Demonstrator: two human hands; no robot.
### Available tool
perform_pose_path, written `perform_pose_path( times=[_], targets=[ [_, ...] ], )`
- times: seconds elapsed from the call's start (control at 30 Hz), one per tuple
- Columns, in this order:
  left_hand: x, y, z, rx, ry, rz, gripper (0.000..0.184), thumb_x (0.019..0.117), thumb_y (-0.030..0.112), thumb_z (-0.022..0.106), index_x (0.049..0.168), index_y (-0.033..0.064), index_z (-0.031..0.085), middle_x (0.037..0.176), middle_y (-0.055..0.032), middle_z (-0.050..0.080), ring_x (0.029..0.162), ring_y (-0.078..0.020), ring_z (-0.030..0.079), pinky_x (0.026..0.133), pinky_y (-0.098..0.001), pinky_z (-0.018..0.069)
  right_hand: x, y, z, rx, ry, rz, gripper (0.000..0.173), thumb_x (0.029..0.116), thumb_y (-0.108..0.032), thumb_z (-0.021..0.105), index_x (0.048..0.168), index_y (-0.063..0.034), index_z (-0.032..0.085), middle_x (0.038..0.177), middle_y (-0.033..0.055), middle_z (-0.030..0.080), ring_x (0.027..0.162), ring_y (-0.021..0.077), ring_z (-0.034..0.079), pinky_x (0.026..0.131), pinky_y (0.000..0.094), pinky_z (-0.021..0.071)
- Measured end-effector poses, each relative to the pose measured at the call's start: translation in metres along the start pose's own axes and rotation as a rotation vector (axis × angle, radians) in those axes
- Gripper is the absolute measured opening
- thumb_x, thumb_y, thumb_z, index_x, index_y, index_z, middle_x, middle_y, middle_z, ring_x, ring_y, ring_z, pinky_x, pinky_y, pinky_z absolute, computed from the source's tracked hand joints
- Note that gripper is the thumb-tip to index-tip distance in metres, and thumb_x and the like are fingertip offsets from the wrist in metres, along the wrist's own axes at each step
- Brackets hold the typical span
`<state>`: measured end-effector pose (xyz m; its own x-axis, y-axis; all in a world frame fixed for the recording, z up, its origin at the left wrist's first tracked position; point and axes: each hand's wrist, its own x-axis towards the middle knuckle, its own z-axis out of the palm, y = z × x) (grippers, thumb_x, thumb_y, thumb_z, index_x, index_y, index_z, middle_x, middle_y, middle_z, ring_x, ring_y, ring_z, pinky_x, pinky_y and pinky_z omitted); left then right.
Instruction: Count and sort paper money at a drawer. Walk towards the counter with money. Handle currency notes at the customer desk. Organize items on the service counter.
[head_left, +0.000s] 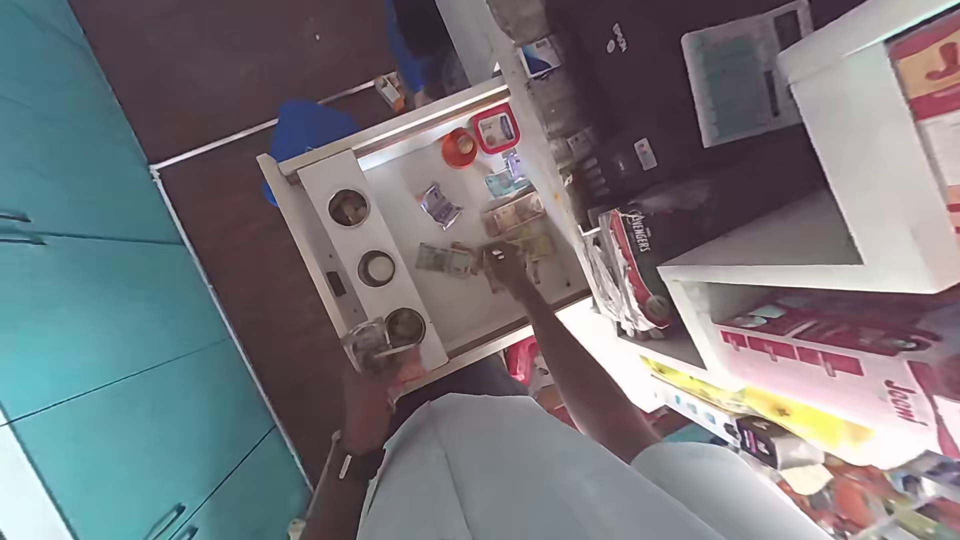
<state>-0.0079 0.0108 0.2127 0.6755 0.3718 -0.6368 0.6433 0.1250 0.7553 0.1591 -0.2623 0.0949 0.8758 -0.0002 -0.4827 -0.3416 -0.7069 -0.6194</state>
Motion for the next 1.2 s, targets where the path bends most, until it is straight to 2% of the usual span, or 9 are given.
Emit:
perform_pose_path(
  times=[0.13,0.2,0.4,0.53,0.7,0.9,0.97,1.07,1.2],
  targets=[
    [-0.003,-0.003,-0.002,-0.151,-0.013,-0.019,0.066,0.0817,0.005,0.082,0.138,-0.0023,0.048,0.114,-0.0131,0.07,0.097,-0.0207,0.072,0.083,-0.0409,0.0639,0.054,0.005,0.02,-0.442,-0.175,-0.059,0.059,0.0802,-0.022,0.082,0.136,-0.0203,0.064,0.138,0.0256,0.055,0.125,0.0454,0.055,0.094,0.0634,0.0514],
    [-0.004,-0.002,-0.001,-0.178,-0.009,-0.046,0.063,0.0835,0.005,0.08,0.137,-0.0023,0.049,0.113,-0.0126,0.07,0.097,-0.0199,0.071,0.084,-0.0399,0.0632,0.068,0.003,0.033,-0.534,-0.221,0.001,0.057,0.0744,-0.026,0.087,0.126,-0.0133,0.067,0.138,0.0306,0.052,0.121,0.0497,0.056,0.087,0.0655,0.0531],
    [0.001,-0.002,0.005,-0.289,0.04,-0.095,0.055,0.0884,0.009,0.077,0.136,-0.0028,0.051,0.11,-0.0148,0.07,0.092,-0.0228,0.072,0.079,-0.0427,0.0639,0.017,-0.019,-0.005,-0.101,-0.083,-0.021,0.032,0.0892,-0.019,0.079,0.107,0.0057,0.07,0.112,0.0301,0.066,0.104,0.046,0.063,0.091,0.0642,0.0485],
    [0.009,-0.001,0.019,-0.204,0.144,-0.115,0.058,0.086,0.011,0.081,0.135,-0.0024,0.054,0.111,-0.0167,0.069,0.091,-0.0225,0.071,0.077,-0.0414,0.0632,-0.025,-0.028,-0.023,0.062,0.165,-0.032,0.027,0.091,-0.02,0.075,0.112,-0.0049,0.07,0.102,0.014,0.073,0.089,0.0287,0.072,0.08,0.054,0.0592],
    [0.015,0.004,0.041,-0.149,0.153,-0.088,0.063,0.0849,0.012,0.082,0.137,-0.0044,0.051,0.115,-0.0193,0.066,0.095,-0.0234,0.068,0.08,-0.0421,0.0613,-0.108,-0.08,-0.006,0.014,0.253,-0.561,0.013,0.086,-0.007,0.07,0.097,-0.0023,0.076,0.102,0.011,0.076,0.092,0.0227,0.073,0.082,0.0413,0.0615],
    [0.006,0.008,0.041,-0.283,-0.02,-0.097,0.05,0.1021,0.02,0.06,0.144,0.0001,0.043,0.12,-0.0123,0.064,0.1,-0.0157,0.066,0.085,-0.036,0.059,-0.153,-0.099,0.051,-0.007,0.049,-0.866,0.018,0.0961,-0.014,0.065,0.107,-0.011,0.079,0.112,0.0111,0.076,0.102,0.0266,0.073,0.09,0.0408,0.0598],
    [0.008,-0.003,0.028,-0.31,0.038,-0.071,0.05,0.0984,0.015,0.066,0.142,-0.0011,0.047,0.119,-0.0141,0.067,0.101,-0.0191,0.068,0.086,-0.0393,0.0602,-0.146,-0.101,0.04,0.186,-0.183,-0.775,0.015,0.0964,-0.021,0.068,0.104,-0.0111,0.077,0.111,0.007,0.076,0.106,0.0189,0.071,0.095,0.038,0.0574],
    [0.007,-0.004,-0.007,-0.245,0.136,-0.067,0.047,0.1002,0.015,0.064,0.141,-0.0002,0.048,0.114,-0.0149,0.068,0.094,-0.0209,0.071,0.079,-0.0411,0.063,-0.081,-0.086,0.039,0.234,-0.098,-0.413,0.022,0.0986,-0.021,0.065,0.108,-0.0035,0.075,0.099,0.0098,0.076,0.089,0.0184,0.073,0.081,0.0387,0.0609],
    [0.01,-0.024,-0.068,-0.06,0.131,-0.179,0.044,0.0981,0.014,0.067,0.137,-0.0026,0.052,0.112,-0.016,0.068,0.093,-0.0193,0.069,0.081,-0.0395,0.0607,0.041,-0.059,0.071,-0.266,-0.053,-0.022,0.062,0.0974,-0.038,0.068,0.15,-0.0109,0.05,0.142,0.0267,0.052,0.121,0.048,0.057,0.092,0.0658,0.0496]
  ],
)
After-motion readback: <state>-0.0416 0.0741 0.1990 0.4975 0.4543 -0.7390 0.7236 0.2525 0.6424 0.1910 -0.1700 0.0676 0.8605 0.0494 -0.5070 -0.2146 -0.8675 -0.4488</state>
